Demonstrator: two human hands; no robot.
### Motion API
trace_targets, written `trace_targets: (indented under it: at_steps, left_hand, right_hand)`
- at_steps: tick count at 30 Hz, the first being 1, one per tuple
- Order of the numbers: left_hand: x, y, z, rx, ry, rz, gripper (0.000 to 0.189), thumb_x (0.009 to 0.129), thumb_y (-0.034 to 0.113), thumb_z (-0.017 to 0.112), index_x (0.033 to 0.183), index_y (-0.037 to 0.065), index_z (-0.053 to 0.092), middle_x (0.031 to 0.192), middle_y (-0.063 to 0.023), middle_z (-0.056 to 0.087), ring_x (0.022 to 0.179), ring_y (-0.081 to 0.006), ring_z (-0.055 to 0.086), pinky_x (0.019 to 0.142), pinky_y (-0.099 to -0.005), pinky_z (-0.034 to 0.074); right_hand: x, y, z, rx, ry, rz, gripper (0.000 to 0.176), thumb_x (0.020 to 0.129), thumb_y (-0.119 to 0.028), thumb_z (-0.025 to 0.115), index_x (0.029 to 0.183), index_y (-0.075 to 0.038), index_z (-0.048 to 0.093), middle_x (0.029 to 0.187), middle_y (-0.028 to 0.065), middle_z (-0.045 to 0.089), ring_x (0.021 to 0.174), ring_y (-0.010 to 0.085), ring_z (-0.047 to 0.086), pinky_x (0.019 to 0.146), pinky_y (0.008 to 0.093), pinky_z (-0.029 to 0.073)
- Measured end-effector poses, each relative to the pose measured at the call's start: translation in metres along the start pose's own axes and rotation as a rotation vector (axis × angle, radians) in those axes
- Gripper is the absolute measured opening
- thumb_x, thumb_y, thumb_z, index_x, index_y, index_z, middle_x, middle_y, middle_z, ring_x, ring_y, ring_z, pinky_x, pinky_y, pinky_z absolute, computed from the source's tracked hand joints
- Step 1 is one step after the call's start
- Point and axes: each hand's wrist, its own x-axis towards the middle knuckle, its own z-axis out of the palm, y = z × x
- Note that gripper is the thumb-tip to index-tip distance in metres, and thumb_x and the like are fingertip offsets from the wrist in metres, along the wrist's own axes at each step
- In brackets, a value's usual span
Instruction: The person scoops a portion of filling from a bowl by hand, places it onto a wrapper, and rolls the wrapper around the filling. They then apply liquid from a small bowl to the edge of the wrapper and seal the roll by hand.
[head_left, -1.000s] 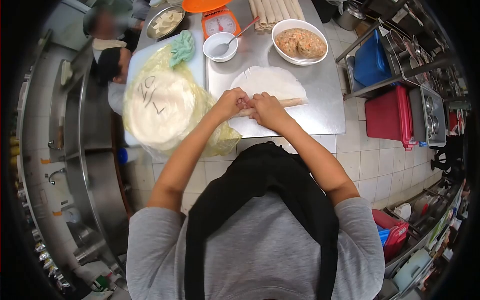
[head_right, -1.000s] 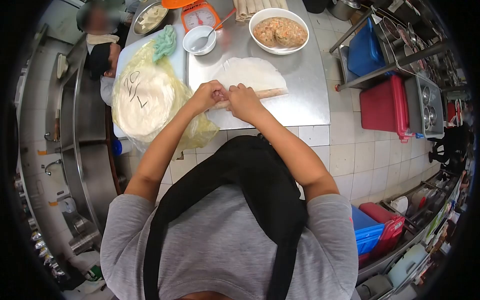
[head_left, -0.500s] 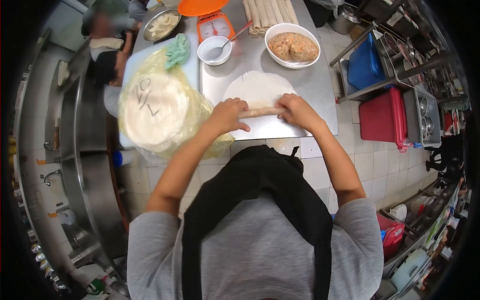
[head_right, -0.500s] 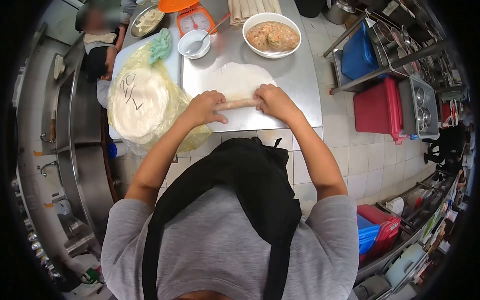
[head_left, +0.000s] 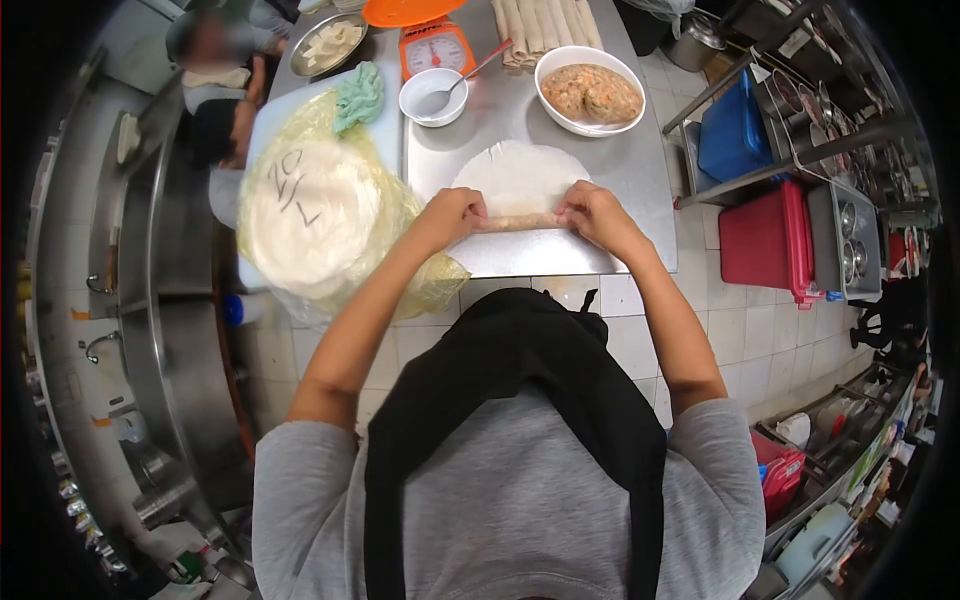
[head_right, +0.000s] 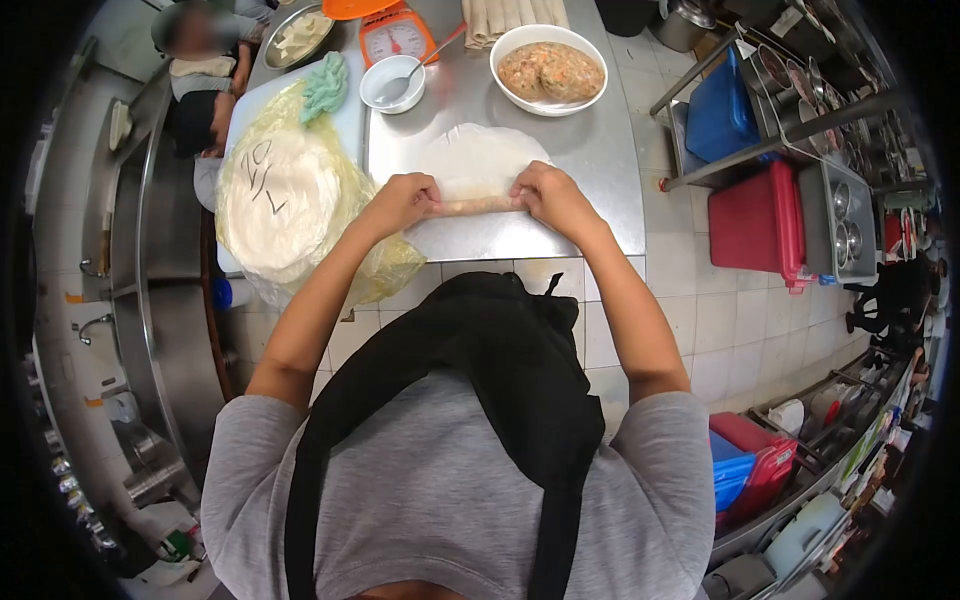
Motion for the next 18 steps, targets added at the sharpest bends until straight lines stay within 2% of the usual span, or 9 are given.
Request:
trace_targets:
  at_steps: [1,2,4,5,7,10,12,14,18]
  left_hand:
    - [0.002,-0.001,-0.002,0.0,0.022,0.035,0.026,0.073,0.004,0.066,0.099,0.003,0.062,0.084,-0.0141,0.062,0.074,-0.0327,0.059,0.074,-0.0404,0.048]
    - [0.005,-0.002,0.001,0.004,0.019,0.042,0.026,0.073,0.004,0.066,0.099,0.003,0.062,0.084,-0.0141,0.062,0.074,-0.0327,0.059,0.074,-0.0404,0.048]
    - [0.006,0.0,0.012,0.231,0.292,0.105,0.02,0.075,0.004,0.063,0.095,0.003,0.065,0.091,-0.0128,0.063,0.081,-0.0308,0.06,0.076,-0.0391,0.048]
    - [0.006,0.001,0.019,0.234,0.292,0.108,0.02,0.075,0.004,0.063,0.095,0.003,0.065,0.091,-0.0128,0.063,0.081,-0.0308,0.06,0.076,-0.0391,0.048]
    - [-0.001,0.023,0.034,0.422,0.368,0.407,0.021,0.075,0.006,0.062,0.095,0.003,0.066,0.093,-0.011,0.063,0.087,-0.0285,0.059,0.078,-0.0383,0.048]
    - [-0.005,0.033,0.049,0.487,0.364,0.349,0.026,0.074,0.005,0.058,0.1,0.003,0.065,0.098,-0.0097,0.064,0.092,-0.0271,0.059,0.081,-0.0388,0.047]
    - [-0.004,0.032,0.049,0.543,0.404,0.343,0.028,0.074,0.004,0.056,0.101,0.004,0.064,0.098,-0.0096,0.064,0.092,-0.0269,0.059,0.081,-0.039,0.047]
    - [-0.002,0.031,0.046,0.504,0.312,0.295,0.029,0.075,0.003,0.055,0.103,0.003,0.063,0.098,-0.0098,0.063,0.094,-0.0272,0.059,0.083,-0.0383,0.047]
    - [0.001,0.027,0.045,0.523,0.377,0.364,0.032,0.075,0.006,0.055,0.107,0.004,0.062,0.1,-0.0089,0.061,0.097,-0.0253,0.059,0.088,-0.0376,0.045]
  right_hand:
    - [0.003,0.004,0.0,0.002,0.007,0.003,0.019,0.071,-0.003,0.068,0.089,-0.003,0.068,0.088,0.0129,0.062,0.083,0.0311,0.058,0.077,0.0376,0.047]
    - [0.007,0.01,0.0,-0.065,0.045,-0.087,0.016,0.071,-0.004,0.068,0.087,-0.003,0.069,0.086,0.0125,0.062,0.082,0.031,0.058,0.077,0.0375,0.047]
    - [0.013,0.016,-0.001,-0.134,0.087,-0.176,0.013,0.072,-0.005,0.068,0.085,-0.004,0.07,0.084,0.0122,0.063,0.082,0.0309,0.058,0.077,0.0374,0.047]
    - [0.016,0.018,-0.001,-0.157,0.081,-0.174,0.014,0.073,-0.007,0.068,0.086,-0.005,0.071,0.083,0.0118,0.062,0.082,0.0305,0.058,0.077,0.0371,0.047]
    - [0.019,0.022,0.003,-0.178,0.075,-0.171,0.015,0.073,-0.008,0.067,0.087,-0.005,0.071,0.081,0.0114,0.062,0.083,0.03,0.059,0.077,0.0368,0.047]
    - [0.02,0.012,0.006,-0.174,0.128,-0.169,0.015,0.073,-0.01,0.067,0.087,-0.005,0.071,0.082,0.0105,0.063,0.082,0.0288,0.059,0.075,0.0375,0.048]
    - [0.015,-0.004,0.006,-0.251,0.129,-0.419,0.015,0.072,-0.009,0.067,0.086,-0.005,0.07,0.081,0.0092,0.063,0.08,0.028,0.06,0.073,0.0382,0.048]
    - [0.013,-0.001,0.013,-0.317,0.129,-0.42,0.017,0.072,-0.01,0.066,0.088,-0.005,0.07,0.081,0.0091,0.063,0.079,0.0273,0.06,0.071,0.0382,0.048]
    - [0.014,0.004,0.025,-0.429,0.188,-0.364,0.02,0.075,-0.012,0.062,0.093,-0.008,0.068,0.08,0.0077,0.061,0.081,0.0242,0.059,0.07,0.0359,0.048]
